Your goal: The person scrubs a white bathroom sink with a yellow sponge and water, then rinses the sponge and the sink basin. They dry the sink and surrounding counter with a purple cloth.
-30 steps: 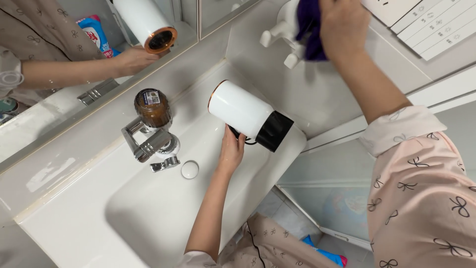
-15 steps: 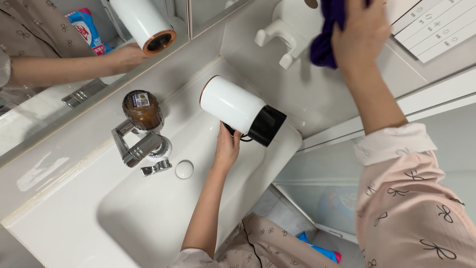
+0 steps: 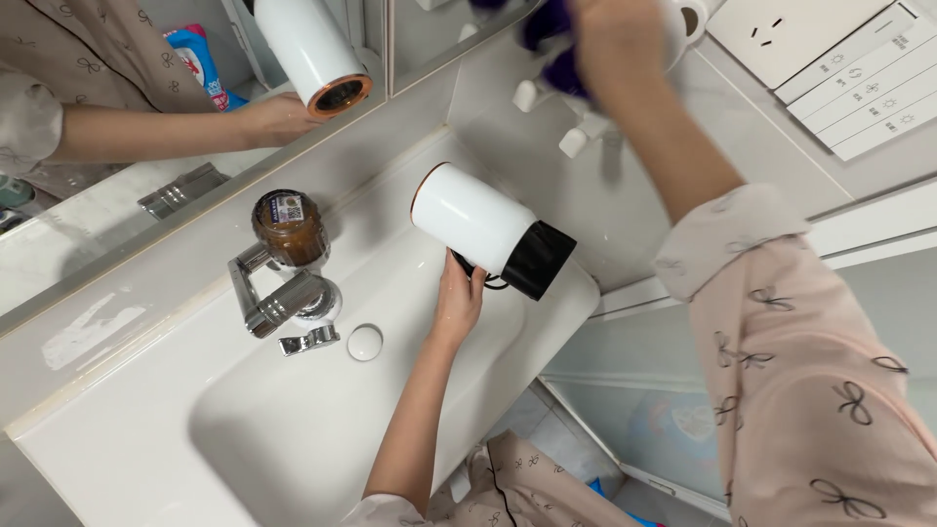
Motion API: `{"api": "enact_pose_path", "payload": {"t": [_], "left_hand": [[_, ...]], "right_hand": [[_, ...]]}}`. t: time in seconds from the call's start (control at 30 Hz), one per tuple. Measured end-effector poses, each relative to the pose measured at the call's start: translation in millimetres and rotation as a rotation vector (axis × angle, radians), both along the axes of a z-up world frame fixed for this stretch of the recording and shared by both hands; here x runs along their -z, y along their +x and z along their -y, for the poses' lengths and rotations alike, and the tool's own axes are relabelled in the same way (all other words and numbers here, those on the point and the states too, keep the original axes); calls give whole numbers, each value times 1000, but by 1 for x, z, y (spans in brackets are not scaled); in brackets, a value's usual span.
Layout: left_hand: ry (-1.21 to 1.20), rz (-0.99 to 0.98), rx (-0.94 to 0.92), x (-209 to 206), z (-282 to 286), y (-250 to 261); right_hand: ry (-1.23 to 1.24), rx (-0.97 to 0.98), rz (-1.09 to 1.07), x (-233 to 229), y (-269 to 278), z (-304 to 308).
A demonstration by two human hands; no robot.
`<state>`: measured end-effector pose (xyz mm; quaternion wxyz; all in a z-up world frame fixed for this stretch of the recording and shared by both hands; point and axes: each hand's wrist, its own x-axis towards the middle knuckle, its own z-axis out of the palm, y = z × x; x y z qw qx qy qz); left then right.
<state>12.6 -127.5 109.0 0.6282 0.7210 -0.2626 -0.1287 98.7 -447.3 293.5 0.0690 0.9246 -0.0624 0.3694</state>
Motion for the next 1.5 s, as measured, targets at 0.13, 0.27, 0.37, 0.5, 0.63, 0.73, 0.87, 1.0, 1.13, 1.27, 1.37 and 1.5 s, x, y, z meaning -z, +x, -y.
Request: {"api": "enact_pose_path", "payload": {"t": [0.13, 0.27, 0.37, 0.5, 0.63, 0.73, 0.87, 1.0, 1.13, 1.27, 1.37, 1.5], "left_hand": [[28, -15, 7, -1, -1, 0], [17, 54, -10, -6, -9, 11], [38, -12, -31, -7, -16, 10], [3, -18, -50, -7, -6, 19], [-32, 116, -70, -13, 6, 22], [17, -40, -54, -23, 8, 19], [13, 6, -63, -26, 9, 15], [72, -43, -78, -20, 4, 11], [59, -44, -94, -19, -5, 13], [42, 17, -106, -16, -8, 14], [56, -10, -98, -16, -5, 11], [83, -53, -95, -15, -5, 8]], "right_hand": [[-316, -14, -184, 28, -4, -38], [11, 90, -436, -15, -59, -44], [94, 154, -506, -45, -93, -48], [79, 24, -113, -42, -114, -44], [3, -221, -393, 1, -91, -59], [156, -249, -566, -12, -74, -50], [634, -226, -588, -27, -67, -49], [763, -260, -214, 5, -110, -67], [1156, -77, 5, -5, -116, -39], [825, -357, 38, -18, -53, -24], [462, -349, -371, -9, -19, -33], [497, -319, -420, -10, -24, -27]]}}
